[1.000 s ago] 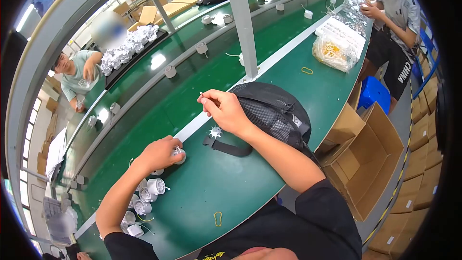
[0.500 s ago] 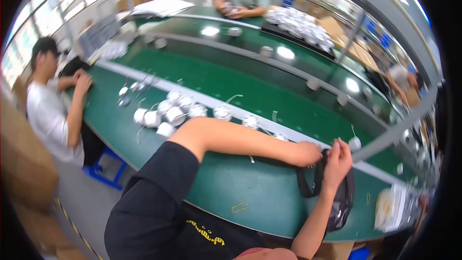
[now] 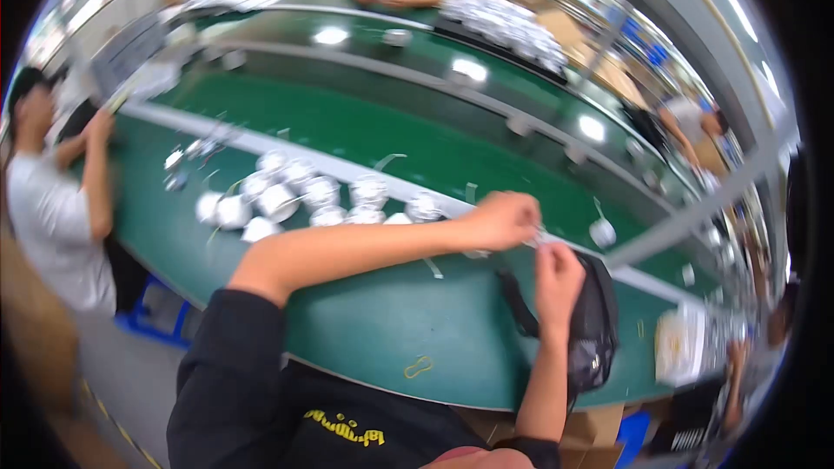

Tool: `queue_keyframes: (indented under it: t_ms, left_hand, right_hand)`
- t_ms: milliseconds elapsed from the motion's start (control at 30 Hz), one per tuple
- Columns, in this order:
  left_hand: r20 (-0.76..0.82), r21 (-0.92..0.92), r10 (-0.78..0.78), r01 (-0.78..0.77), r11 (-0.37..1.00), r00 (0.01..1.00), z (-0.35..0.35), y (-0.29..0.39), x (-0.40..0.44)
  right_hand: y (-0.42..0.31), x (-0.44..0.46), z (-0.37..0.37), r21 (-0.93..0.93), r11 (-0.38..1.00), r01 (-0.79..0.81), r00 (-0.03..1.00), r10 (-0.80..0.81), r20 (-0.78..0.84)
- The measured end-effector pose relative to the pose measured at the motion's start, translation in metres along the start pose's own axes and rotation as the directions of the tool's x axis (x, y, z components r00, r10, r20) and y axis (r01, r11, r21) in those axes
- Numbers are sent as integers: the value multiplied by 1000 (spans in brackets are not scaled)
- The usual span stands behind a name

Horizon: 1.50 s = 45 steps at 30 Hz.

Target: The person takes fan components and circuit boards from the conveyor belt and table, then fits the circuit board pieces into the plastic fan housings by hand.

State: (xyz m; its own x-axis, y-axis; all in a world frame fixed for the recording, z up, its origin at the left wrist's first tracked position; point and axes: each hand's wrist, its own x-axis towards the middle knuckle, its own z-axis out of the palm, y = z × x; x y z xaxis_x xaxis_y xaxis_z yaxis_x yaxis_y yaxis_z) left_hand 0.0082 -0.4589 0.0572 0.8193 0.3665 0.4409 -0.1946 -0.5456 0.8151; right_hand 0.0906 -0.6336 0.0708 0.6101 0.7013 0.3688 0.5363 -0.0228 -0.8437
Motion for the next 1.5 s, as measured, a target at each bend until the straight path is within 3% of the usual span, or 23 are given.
queue_keyframes:
  t_ms: [33, 133, 200, 367, 500, 700, 833, 933, 967, 1033, 1100, 1133, 1200, 1267, 1300, 1333, 1400, 1500]
  left_hand:
    - [15, -186, -152, 152, 971, 988, -5, 7, -6]
    - [149, -265, -182, 217, 940, 972, -15, 16, -29]
    - [182, -439, -220, 279, 854, 958, -15, 19, -41]
    - [273, -488, -212, 325, 810, 938, -17, 15, -50]
    - [264, -463, -211, 315, 829, 941, -15, 10, -53]
    - [230, -579, -228, 322, 749, 946, -12, 9, -55]
    - [243, -564, -228, 329, 757, 943, -11, 6, -56]
    - [241, -523, -239, 333, 784, 941, -10, 7, -61]
    - [229, -492, -244, 328, 806, 942, -10, 7, -61]
    - [244, -472, -216, 310, 825, 945, -10, 12, -59]
    - [211, -230, -140, 188, 955, 968, -13, 15, -59]
    - [245, -250, -103, 165, 954, 964, -13, 12, -60]
    - [226, -407, -246, 321, 855, 942, -13, 6, -59]
    - [268, -483, -255, 358, 799, 929, -17, 3, -54]
    - [285, -549, -293, 406, 730, 912, -19, 2, -51]
    - [304, -609, -332, 450, 653, 893, -20, 3, -49]
    - [317, -571, -318, 448, 688, 893, -21, 4, -49]
    - [325, -500, -318, 448, 741, 890, -18, 7, -50]
  right_hand:
    - [-2, -3, 4, 46, 999, -8, 1000, 7, 19]
    - [-8, -14, 19, 194, 976, -103, 993, 90, 75]
    - [-9, -14, 18, 196, 974, -113, 993, 104, 58]
    - [-13, -14, 16, 219, 961, -168, 980, 139, 143]
    - [-9, -14, 12, 267, 933, -242, 961, 193, 197]
    - [-5, -11, 7, 322, 878, -354, 926, 279, 255]
    - [0, -12, 9, 242, 916, -319, 942, 279, 187]
    - [-5, -15, 13, -207, 977, -53, 995, 71, 76]
    - [-5, -16, 15, -213, 975, -59, 995, 74, 64]
    - [-2, -17, 17, -415, 904, 99, 994, -75, 74]
    - [-3, -17, 14, -552, 822, 138, 990, -136, 44]
    - [-4, -17, 15, -505, 845, 177, 984, -169, 63]
    - [-1, -15, 13, -476, 857, 196, 979, -201, 41]
    - [3, -12, 14, -208, 941, 266, 964, -267, 24]
    - [2, -11, 12, -219, 939, 264, 963, -271, -1]
    - [1, -11, 12, -103, 975, 198, 980, -195, 31]
    - [-4, -11, 12, 130, 991, 42, 990, -59, 129]
    - [-12, -11, 5, 184, 981, -60, 982, 25, 185]
